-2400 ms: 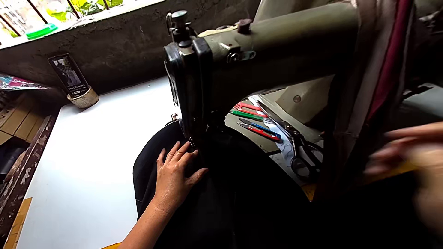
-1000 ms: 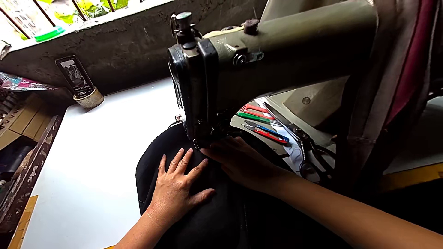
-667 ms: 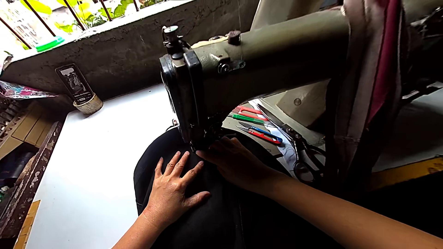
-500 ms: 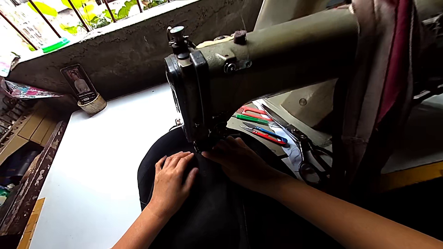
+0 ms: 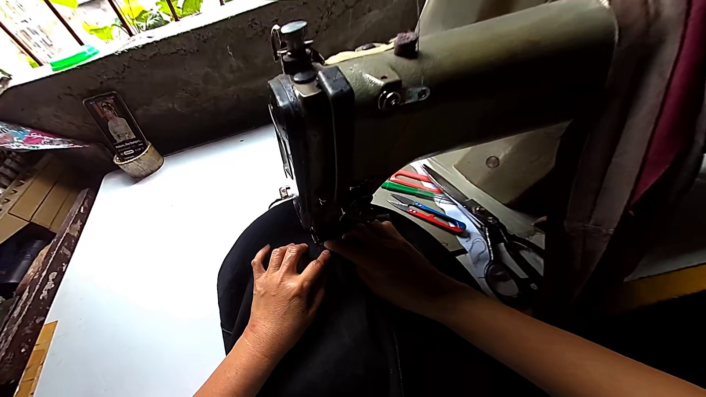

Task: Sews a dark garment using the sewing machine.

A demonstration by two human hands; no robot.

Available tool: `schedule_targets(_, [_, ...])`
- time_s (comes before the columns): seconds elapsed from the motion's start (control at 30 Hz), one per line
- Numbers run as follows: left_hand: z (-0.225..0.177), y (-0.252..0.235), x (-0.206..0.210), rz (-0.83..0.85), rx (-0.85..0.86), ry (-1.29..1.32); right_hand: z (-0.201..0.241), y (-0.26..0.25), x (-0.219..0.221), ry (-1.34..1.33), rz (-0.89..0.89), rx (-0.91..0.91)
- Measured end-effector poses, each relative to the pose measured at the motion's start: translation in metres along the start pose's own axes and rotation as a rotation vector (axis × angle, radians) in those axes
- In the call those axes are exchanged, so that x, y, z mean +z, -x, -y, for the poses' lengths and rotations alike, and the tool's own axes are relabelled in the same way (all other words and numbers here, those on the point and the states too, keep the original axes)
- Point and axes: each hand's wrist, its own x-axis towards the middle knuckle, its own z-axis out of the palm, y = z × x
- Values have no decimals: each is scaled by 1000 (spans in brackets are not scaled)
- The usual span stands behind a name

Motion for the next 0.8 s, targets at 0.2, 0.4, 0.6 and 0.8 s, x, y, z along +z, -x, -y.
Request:
schedule_targets(0.2, [-1,0,0,-16,1,2,3,-3,0,37,50,0])
schedule_targets(0.4, [-3,1,0,-23,34,-22,4,-11,-3,-107,28,110])
schedule_targets(0.6, [-4,0,1,-31,39,-11,12,-23,-13,-310,96,362])
schedule_targets(0.8, [-5,1,2,-73,44,22,19,-22,-4,-179,28,329])
